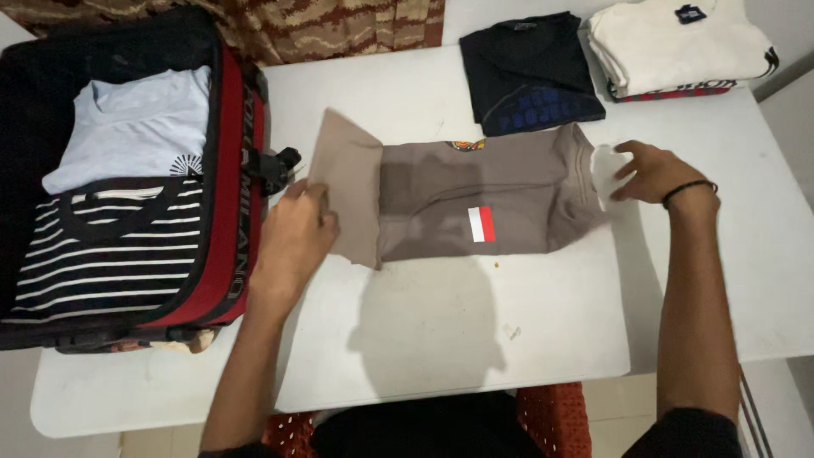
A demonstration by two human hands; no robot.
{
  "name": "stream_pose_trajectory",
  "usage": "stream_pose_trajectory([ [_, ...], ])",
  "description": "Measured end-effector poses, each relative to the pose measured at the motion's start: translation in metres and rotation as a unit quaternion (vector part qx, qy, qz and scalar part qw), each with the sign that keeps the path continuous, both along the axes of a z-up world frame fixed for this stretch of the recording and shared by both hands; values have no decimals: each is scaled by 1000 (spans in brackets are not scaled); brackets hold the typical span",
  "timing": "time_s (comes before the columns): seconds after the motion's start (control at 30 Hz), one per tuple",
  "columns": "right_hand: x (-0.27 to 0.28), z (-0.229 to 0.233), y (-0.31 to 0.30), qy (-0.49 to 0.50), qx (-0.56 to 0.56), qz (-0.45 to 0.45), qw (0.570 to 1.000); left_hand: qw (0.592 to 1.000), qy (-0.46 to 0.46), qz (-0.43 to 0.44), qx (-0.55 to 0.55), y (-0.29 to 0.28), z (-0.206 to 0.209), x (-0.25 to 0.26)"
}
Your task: The person folds shirts by hand on a table and places them one at a time into a suitcase.
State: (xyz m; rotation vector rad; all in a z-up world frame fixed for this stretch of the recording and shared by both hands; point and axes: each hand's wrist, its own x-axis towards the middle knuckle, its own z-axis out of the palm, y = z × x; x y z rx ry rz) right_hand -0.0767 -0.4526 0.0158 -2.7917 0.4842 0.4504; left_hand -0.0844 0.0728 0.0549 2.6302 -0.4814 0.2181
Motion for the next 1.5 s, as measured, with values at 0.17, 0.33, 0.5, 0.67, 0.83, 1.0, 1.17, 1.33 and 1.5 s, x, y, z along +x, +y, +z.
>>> stream_pose_trajectory([
  [0.17, -17, 6, 70, -369, -50, 126, 920, 993, 56, 79, 62, 0, -19, -4],
  [0.33, -19, -23, 171, -304, -11, 203, 931, 998, 8, -31, 58, -27, -59, 20],
  [0.5, -18, -61, 185, -261, -37, 159, 951, 976, 163, -56, 132, -45, -73, 29],
  [0.67, -26, -83, 158, -277, -57, 148, 948, 984, 140, -55, 94, -48, -90, 31],
  [0.83, -41, -79, 119, -270, -78, 134, 950, 979, 164, -51, 110, -54, -91, 31],
  [1.0, -61, -68, 59, -252, -93, 116, 956, 972, 162, -76, 153, -69, -91, 28],
  [1.17, -75, -68, 22, -245, -92, 108, 959, 987, 50, -96, 119, -111, -105, 19],
  [1.33, -80, -69, -6, -256, -95, 120, 955, 993, 12, -113, 23, -123, -101, 19],
  [1.5, -86, -66, -27, -247, -94, 110, 958, 995, 13, -100, -19, -129, -74, 12],
])
